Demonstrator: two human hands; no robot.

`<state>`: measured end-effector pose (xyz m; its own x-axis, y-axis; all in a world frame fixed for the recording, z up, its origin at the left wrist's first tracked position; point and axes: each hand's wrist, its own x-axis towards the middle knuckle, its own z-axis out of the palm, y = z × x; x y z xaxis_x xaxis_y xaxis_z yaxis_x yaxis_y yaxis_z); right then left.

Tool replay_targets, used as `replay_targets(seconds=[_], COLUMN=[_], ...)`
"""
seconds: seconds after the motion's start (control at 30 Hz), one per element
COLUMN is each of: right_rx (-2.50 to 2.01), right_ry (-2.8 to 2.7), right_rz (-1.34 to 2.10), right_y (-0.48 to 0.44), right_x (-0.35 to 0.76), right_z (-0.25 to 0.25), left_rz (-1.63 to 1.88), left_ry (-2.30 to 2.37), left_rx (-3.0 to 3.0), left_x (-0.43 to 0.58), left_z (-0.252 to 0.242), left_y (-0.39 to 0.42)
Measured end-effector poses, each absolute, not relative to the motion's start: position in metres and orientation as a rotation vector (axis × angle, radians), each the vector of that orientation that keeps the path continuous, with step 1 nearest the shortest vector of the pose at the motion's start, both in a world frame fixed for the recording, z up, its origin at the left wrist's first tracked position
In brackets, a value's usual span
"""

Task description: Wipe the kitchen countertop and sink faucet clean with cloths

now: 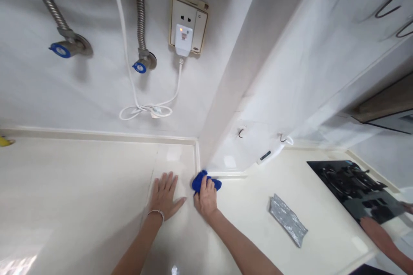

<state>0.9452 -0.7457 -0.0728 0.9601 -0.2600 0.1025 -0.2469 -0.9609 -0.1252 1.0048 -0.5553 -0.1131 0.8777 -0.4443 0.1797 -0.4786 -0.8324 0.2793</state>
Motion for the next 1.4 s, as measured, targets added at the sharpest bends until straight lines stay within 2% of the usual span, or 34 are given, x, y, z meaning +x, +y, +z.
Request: replay_targets(seconds=[0.2, 0.4, 0.67, 0.93, 1.03, 1.2, 1.4], right_rx=[-3.093, -3.035, -3.063, -3.121, -3.091, -3.132, -3.209], right_ry=[-0.042, -0.204, -0.696, -0.487, -0.458, -0.015, 0.007], right_rz=[0.080, -0.065, -0.116, -0.233, -0.139, 0.067, 0.090], right_y=[-0.734, -0.712, -0.739, -0.700, -0.689, -0.697, -0.705], right_x=[0.941, 0.929, 0.952, 0.980, 1.016, 1.081, 1.137], right_z=[-0.053, -0.074, -0.082, -0.093, -0.078, -0.048, -0.038], left_rz=[0.119, 0.086, 0.322, 0.158, 0.169, 0.253, 0.252], left_ry=[-0.668, -0.687, -0.640, -0.392, -0.334, -0.302, -0.383], left_rx=[2.706, 2.641, 2.321, 2.069, 2.094, 2.182, 2.268], left_x=[1.007, 1.006, 1.006, 1.000, 0.999, 0.998, 0.993], left_z=[-0.108, -0.107, -0.127, -0.113, -0.114, -0.126, -0.121], left_y=[-0.558, -0.553, -0.541, -0.539, -0.540, -0.540, -0.543])
